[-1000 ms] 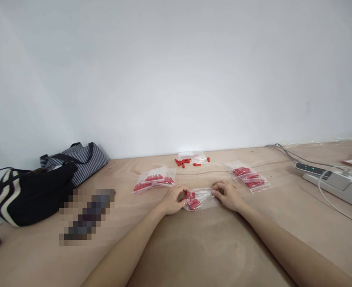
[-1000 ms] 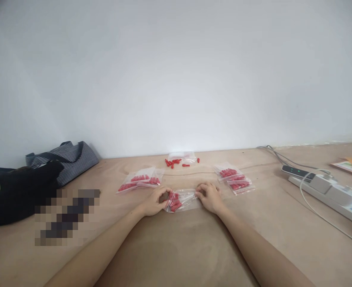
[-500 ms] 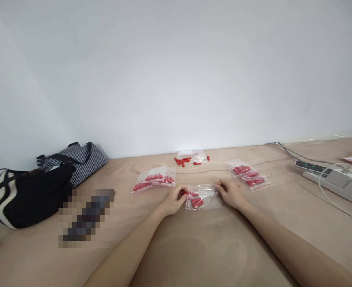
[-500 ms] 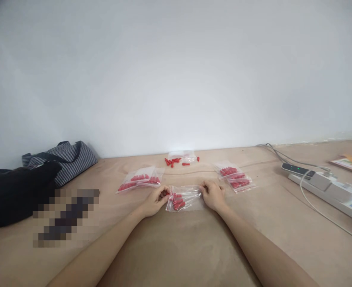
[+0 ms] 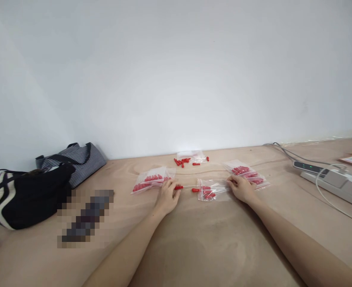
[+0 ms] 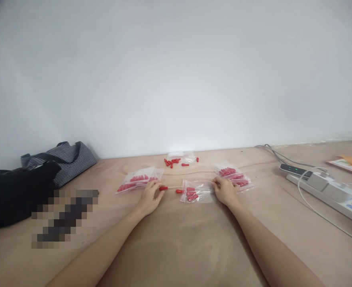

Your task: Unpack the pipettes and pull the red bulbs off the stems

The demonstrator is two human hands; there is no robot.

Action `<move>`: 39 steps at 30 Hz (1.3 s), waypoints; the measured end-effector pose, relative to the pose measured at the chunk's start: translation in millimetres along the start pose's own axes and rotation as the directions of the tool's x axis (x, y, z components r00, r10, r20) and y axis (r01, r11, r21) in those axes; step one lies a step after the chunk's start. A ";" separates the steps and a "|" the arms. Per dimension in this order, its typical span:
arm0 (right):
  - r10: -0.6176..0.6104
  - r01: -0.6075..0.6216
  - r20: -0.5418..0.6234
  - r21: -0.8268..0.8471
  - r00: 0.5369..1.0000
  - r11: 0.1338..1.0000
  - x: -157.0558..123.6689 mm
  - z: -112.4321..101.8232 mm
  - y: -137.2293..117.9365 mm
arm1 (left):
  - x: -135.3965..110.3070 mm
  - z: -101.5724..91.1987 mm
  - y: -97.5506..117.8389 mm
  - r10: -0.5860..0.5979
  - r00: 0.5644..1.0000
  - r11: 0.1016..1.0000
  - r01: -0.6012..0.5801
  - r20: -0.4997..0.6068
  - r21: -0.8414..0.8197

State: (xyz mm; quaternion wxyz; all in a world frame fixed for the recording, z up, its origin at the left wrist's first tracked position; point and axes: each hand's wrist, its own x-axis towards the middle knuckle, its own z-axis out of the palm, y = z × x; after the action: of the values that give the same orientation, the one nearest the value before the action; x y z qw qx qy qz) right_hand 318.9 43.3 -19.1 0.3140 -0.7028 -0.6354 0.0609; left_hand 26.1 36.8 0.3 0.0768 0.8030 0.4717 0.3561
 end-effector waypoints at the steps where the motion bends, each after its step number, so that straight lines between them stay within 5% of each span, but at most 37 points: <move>1: -0.014 0.014 -0.002 -0.003 1.000 1.000 -0.3 0.3 -0.5 | -0.3 0.5 3.9 0.032 0.999 0.999 -0.032 0.010 0.036; 6: -0.147 0.147 0.006 0.023 0.989 0.989 -7.8 4.1 -9.6 | 3.7 11.4 19.4 0.143 0.982 0.979 -0.159 0.126 0.125; 14: -0.281 0.283 -0.034 0.103 0.959 0.954 -22.1 3.2 -14.4 | 8.0 20.0 21.3 0.112 0.976 0.993 -0.105 0.185 -0.046; 39: -0.315 0.296 0.019 0.294 0.949 0.909 -20.0 3.5 -22.7 | 9.5 19.8 32.7 0.054 0.952 0.987 -0.005 0.303 -0.160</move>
State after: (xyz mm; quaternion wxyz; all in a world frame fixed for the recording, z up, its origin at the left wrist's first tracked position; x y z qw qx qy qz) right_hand 294.1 25.8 -16.4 0.3973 -0.5392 -0.7319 0.1257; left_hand 64.8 30.9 5.5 0.2069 0.8468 0.4125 0.2647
